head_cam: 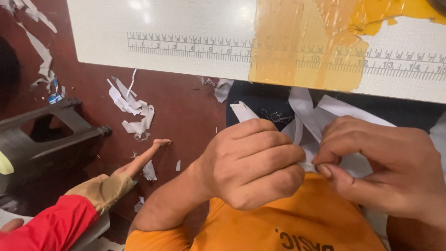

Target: Measuring, cutting, and folding fabric strips on a sewing table in preparation for assembly.

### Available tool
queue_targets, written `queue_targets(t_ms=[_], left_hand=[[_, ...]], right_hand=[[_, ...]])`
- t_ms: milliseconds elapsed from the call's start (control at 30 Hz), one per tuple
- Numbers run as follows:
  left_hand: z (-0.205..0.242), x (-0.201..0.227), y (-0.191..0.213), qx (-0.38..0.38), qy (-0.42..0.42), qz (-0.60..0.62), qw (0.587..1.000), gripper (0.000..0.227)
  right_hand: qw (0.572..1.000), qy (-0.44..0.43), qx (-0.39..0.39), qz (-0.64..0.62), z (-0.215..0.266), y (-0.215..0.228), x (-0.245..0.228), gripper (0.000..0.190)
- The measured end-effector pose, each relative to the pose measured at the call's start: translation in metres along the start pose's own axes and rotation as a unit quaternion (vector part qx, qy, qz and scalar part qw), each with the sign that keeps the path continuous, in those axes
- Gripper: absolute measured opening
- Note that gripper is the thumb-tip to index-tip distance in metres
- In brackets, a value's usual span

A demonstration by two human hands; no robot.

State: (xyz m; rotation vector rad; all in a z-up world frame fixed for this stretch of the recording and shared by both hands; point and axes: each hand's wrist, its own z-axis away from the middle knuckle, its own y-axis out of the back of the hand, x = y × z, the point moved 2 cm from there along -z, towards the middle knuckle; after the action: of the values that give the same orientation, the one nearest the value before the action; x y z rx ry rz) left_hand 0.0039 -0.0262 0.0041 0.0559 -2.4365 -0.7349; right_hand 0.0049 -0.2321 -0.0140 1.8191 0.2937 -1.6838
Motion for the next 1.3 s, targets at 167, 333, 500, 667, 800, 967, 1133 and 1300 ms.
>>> queue_targets(t_ms=[167, 333, 500, 667, 800, 967, 1133, 1300], left_hand=[[0.002, -0.001, 0.006, -0.012, 0.006, 0.022, 1.000, 0.023], [0.002, -0.001, 0.005, -0.012, 0.028, -0.012, 0.999, 0.026], [-0.001, 0.001, 0.006, -0.016, 0.018, -0.023, 0.999, 0.027], [-0.005, 0.006, 0.016, -0.020, 0.047, -0.023, 0.998, 0.028], [-0.002, 0.007, 0.014, -0.005, 0.038, -0.034, 0.999, 0.032], [-0.003, 0.011, 0.016, -0.012, 0.031, -0.046, 0.998, 0.031], [-0.004, 0.016, 0.012, -0.012, 0.024, -0.048, 0.998, 0.028], [-0.002, 0.016, 0.009, -0.006, 0.028, -0.053, 0.998, 0.028]], right_hand=[[0.995, -0.042, 0.006, -0.090, 0.006, 0.007, 0.021, 0.007], [0.999, -0.044, 0.014, -0.026, 0.009, 0.017, 0.018, 0.004], [0.998, -0.003, 0.014, 0.060, -0.004, 0.004, -0.001, 0.033], [0.998, -0.044, 0.030, 0.032, 0.005, -0.002, 0.015, 0.016], [0.999, -0.014, 0.026, 0.040, 0.012, -0.018, 0.019, 0.023], [0.995, -0.094, 0.036, 0.010, 0.012, -0.013, 0.013, 0.011], [0.990, -0.099, 0.036, -0.090, 0.017, -0.014, 0.021, 0.018], [0.975, -0.170, 0.065, -0.125, 0.025, -0.019, 0.038, 0.022]])
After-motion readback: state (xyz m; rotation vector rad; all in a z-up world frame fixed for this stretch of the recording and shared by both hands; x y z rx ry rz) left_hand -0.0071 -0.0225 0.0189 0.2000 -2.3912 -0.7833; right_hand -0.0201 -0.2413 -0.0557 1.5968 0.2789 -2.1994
